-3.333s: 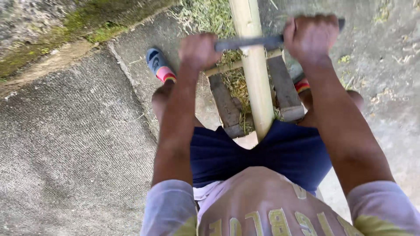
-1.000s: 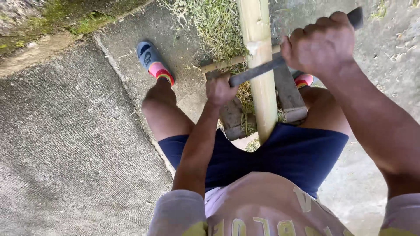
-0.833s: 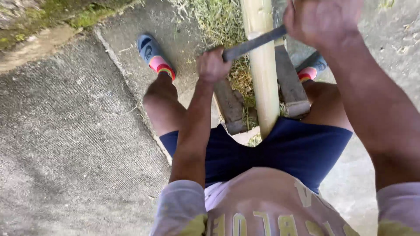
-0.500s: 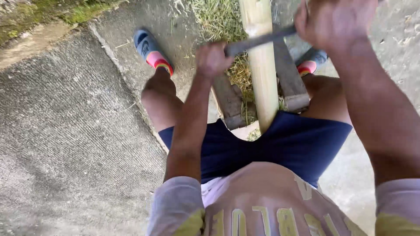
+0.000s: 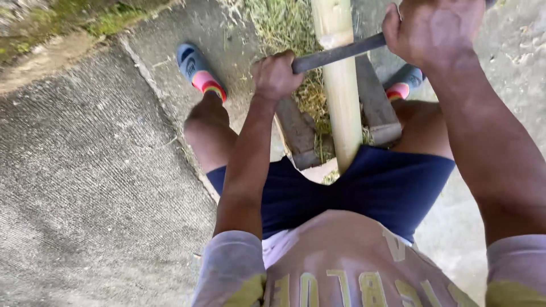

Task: Scraping the outer layer of a bamboo pole using a machete as a drawknife.

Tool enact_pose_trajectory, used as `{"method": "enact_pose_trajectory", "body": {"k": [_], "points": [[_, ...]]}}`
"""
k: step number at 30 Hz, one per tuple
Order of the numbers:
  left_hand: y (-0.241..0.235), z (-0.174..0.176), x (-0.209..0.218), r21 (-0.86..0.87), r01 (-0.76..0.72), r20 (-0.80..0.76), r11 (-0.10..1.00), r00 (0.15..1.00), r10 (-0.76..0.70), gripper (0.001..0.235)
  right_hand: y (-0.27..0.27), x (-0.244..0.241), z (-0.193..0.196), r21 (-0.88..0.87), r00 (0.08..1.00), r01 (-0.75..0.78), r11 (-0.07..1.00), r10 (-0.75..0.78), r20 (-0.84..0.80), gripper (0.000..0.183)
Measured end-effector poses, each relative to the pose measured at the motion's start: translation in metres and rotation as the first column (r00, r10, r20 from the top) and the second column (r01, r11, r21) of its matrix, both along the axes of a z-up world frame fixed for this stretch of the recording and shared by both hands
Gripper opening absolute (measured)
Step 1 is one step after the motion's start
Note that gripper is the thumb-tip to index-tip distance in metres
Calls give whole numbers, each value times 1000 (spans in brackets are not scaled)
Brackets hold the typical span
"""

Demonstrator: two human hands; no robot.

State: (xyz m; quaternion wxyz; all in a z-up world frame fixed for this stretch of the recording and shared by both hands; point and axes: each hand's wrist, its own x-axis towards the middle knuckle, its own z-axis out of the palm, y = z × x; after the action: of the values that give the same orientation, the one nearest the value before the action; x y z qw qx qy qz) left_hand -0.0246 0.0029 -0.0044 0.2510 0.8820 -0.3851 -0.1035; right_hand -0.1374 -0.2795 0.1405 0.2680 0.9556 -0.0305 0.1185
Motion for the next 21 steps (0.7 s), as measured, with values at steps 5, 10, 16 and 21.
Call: {"method": "enact_pose_trajectory", "body": {"k": [5, 10, 16, 21], "points": [[16, -20, -46, -13, 49, -31, 999, 998, -50, 19, -6, -53, -19, 418, 973, 68, 906, 33, -230, 39], [-7, 4, 8, 132, 85, -186, 988, 981, -60, 23, -7, -14, -13, 67, 989, -108, 992, 100, 112, 26], [3, 10, -10, 244, 122, -289, 962, 956, -48, 26, -7, -44, -25, 415, 987, 70, 907, -1, -163, 36], [-7, 2, 15, 66, 149, 3, 987, 989, -150, 29, -3, -19, -14, 206, 998, -56, 977, 48, 42, 30]]}}
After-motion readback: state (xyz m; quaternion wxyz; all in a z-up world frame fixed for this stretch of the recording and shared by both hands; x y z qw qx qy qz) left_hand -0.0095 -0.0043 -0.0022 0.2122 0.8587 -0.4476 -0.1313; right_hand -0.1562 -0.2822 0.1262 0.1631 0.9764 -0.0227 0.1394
